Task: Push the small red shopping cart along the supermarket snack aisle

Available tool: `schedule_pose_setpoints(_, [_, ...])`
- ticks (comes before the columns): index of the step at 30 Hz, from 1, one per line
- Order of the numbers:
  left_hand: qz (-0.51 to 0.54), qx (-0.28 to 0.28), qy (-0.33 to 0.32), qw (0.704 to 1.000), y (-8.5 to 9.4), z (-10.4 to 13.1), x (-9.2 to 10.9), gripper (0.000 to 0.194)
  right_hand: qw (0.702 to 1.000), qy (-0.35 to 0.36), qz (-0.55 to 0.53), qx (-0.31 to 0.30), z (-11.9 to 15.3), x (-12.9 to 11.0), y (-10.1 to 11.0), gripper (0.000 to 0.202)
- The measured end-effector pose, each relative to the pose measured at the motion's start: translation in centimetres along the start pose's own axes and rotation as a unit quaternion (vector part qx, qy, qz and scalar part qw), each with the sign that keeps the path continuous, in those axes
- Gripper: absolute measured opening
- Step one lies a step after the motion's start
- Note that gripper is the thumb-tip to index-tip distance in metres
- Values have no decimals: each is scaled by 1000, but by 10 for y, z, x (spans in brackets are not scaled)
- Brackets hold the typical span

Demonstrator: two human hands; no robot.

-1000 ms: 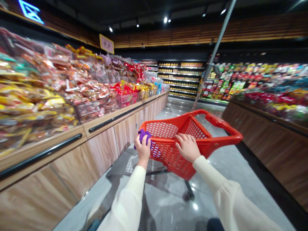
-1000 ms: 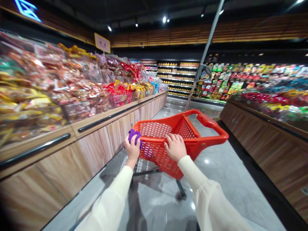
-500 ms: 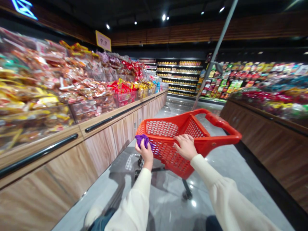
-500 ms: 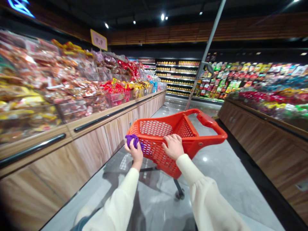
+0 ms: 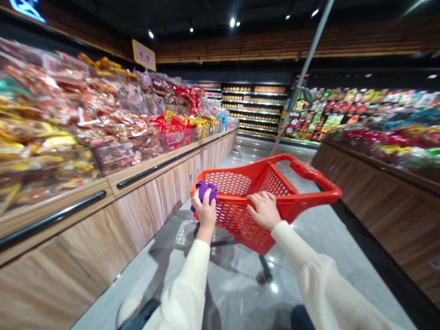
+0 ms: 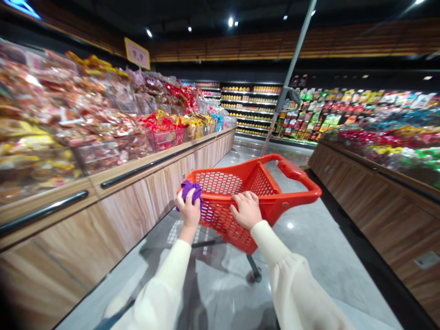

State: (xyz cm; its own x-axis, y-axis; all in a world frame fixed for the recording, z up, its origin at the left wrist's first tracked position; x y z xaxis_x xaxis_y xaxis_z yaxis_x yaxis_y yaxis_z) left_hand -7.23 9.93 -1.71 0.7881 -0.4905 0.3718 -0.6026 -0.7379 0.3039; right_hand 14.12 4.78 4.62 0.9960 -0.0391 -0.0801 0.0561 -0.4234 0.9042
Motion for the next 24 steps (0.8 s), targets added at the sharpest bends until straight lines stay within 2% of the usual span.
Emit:
schedule_pose_setpoints(3, [4, -92, -61, 994, -4, -25, 38, 36, 1000, 7, 3, 1, 1, -2, 0, 33])
schedule_pose_setpoints(5, [3, -174, -121, 977, -14, -33, 65, 37, 1000, 18, 6, -6, 2, -4, 0, 36])
schedule_pose_setpoints(6, [-2, -211, -134, 968, -18, -35, 72, 36, 999, 30, 10, -10, 4, -4, 1, 38])
schedule_pose_setpoints(7, [-9, -242, -135, 961, -22, -38, 74, 35, 999, 42, 15, -10, 6, -4, 2, 40])
schedule_pose_setpoints(9, [-23, -292, -115, 949, -26, -45, 64, 31, 998, 43, 34, 13, 9, 4, 11, 44])
schedule_pose_setpoints(12, [-29, -345, -87, 934, -29, -57, 42, 28, 995, -12, 68, 69, 12, 27, 28, 41])
schedule_pose_setpoints(15, [-18, -374, -90, 923, -34, -59, 40, 29, 995, -31, 74, 59, 13, 39, 29, 34])
schedule_pose_setpoints(18, [20, -376, -129, 917, -39, -53, 62, 33, 997, -30, 63, 44, 12, 41, 26, 29])
schedule_pose_setpoints(21, [57, -349, -165, 921, -38, -49, 79, 33, 998, -17, 50, 39, 11, 37, 27, 27])
schedule_pose_setpoints(24, [32, -322, -116, 939, -33, -52, 66, 29, 999, -14, 33, 39, 12, 32, 28, 27])
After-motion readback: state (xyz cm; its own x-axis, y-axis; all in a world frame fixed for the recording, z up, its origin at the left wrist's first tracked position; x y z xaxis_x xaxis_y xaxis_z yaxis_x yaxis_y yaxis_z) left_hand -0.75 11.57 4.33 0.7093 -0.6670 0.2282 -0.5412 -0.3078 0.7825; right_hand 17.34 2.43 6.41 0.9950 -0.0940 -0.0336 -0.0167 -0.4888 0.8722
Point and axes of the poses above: each hand's wrist, its own z-axis away from the middle knuckle, its own y-axis out of the back of the hand, x = y × z, the point moved 10 cm from there along -z, towards the middle knuckle, and after that the axes turned 14 degrees about -y, right-handed, at the moved point
